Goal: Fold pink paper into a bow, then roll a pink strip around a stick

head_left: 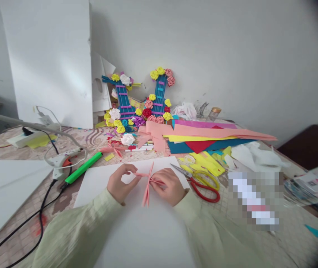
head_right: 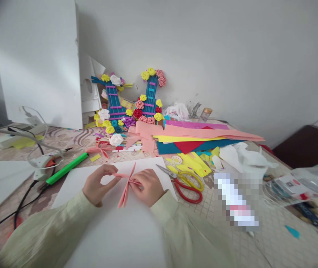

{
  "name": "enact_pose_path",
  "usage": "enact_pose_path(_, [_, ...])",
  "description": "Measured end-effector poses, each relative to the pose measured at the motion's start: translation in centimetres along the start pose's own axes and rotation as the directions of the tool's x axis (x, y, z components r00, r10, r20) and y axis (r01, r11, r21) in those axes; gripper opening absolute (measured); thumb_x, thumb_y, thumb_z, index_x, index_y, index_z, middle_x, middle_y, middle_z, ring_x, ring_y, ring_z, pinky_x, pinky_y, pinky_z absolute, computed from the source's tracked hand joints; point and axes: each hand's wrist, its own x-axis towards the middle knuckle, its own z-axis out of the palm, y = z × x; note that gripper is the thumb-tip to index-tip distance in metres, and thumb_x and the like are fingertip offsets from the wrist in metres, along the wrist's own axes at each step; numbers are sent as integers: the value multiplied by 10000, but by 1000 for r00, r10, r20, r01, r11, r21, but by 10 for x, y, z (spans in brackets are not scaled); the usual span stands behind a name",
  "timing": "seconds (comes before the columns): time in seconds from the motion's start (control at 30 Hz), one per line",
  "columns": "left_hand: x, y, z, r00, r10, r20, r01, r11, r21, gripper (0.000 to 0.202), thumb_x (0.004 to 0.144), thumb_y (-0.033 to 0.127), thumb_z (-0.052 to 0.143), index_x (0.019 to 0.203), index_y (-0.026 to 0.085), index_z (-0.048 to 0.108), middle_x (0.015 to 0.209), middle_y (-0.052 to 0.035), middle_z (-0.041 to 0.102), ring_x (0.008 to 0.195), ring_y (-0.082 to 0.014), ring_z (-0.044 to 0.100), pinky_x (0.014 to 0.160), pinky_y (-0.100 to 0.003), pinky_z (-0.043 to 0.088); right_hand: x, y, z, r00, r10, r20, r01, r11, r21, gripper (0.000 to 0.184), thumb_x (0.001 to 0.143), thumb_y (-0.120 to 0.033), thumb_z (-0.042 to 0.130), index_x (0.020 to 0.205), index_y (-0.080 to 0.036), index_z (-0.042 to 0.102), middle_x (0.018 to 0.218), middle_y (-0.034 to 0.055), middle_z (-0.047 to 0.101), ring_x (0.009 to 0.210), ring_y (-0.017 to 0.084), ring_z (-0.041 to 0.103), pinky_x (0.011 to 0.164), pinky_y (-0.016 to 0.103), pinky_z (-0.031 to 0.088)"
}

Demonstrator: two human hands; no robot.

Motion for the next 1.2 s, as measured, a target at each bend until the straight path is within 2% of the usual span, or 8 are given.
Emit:
enact_pose_path(0.1, [-1,6,-3,995,81,61,-87,991,101,88,710,228,524,779,177,504,741,-8,581,729,-142,544,715,-304,421,0,0,0,1000,4,12,-3,1000,-14,23,731,-186,535,739,-186,557,673,18,629,660,144,525,673,315,409])
enact_pose_path(0.23, [-3,9,-3,958,209,199,-239,960,144,243,712,296,517,931,191,525,828,-35,600,819,-182,541,761,-332,376,1,0,0,1000,-10,14,10,1000,-17,31,729,-180,528,742,-185,555,679,19,625,671,146,517,688,321,402])
enact_pose_path(0.4, [-5,5,1,931,225,287,-291,933,213,455,596,463,617,957,205,514,948,-52,604,905,-222,530,807,-346,340,0,-1,0,1000,-9,0,9,999,-32,49,727,-172,520,748,-188,561,684,23,625,681,156,515,695,333,399])
enact_pose_path(0.5, [-7,6,2,928,212,307,-291,926,240,513,562,431,617,1010,213,497,973,-51,601,916,-233,528,814,-354,334,0,0,0,1000,-5,3,5,999,-36,60,737,-173,509,753,-191,564,682,24,625,681,159,517,698,339,397])
enact_pose_path(0.73, [-10,13,4,922,256,292,-344,887,309,442,567,199,498,1009,188,499,1029,-61,584,962,-228,508,847,-372,303,0,0,0,1000,-25,15,25,999,-25,43,734,-176,527,762,-183,559,703,25,631,696,155,516,702,332,406])
enact_pose_path(0.87, [-10,13,6,922,277,271,-363,860,359,371,596,248,521,962,188,521,946,-51,613,890,-218,538,894,-407,256,1,-2,0,999,-30,31,30,1000,0,59,735,-176,528,781,-189,562,734,26,634,722,157,527,715,332,413])
enact_pose_path(1.0, [-7,6,5,908,312,279,-400,845,355,295,639,276,520,921,200,559,934,-51,616,871,-211,542,866,-387,309,1,-3,0,998,-41,42,39,999,31,76,739,-175,525,804,-193,560,785,30,640,741,156,546,736,339,417])
enact_pose_path(1.2, [-5,-3,3,855,403,328,-498,815,295,365,710,212,467,1072,184,508,935,-62,622,882,-197,549,837,-360,371,0,-2,1,999,-27,25,26,998,49,75,735,-167,531,801,-196,553,747,25,644,719,154,552,732,335,427])
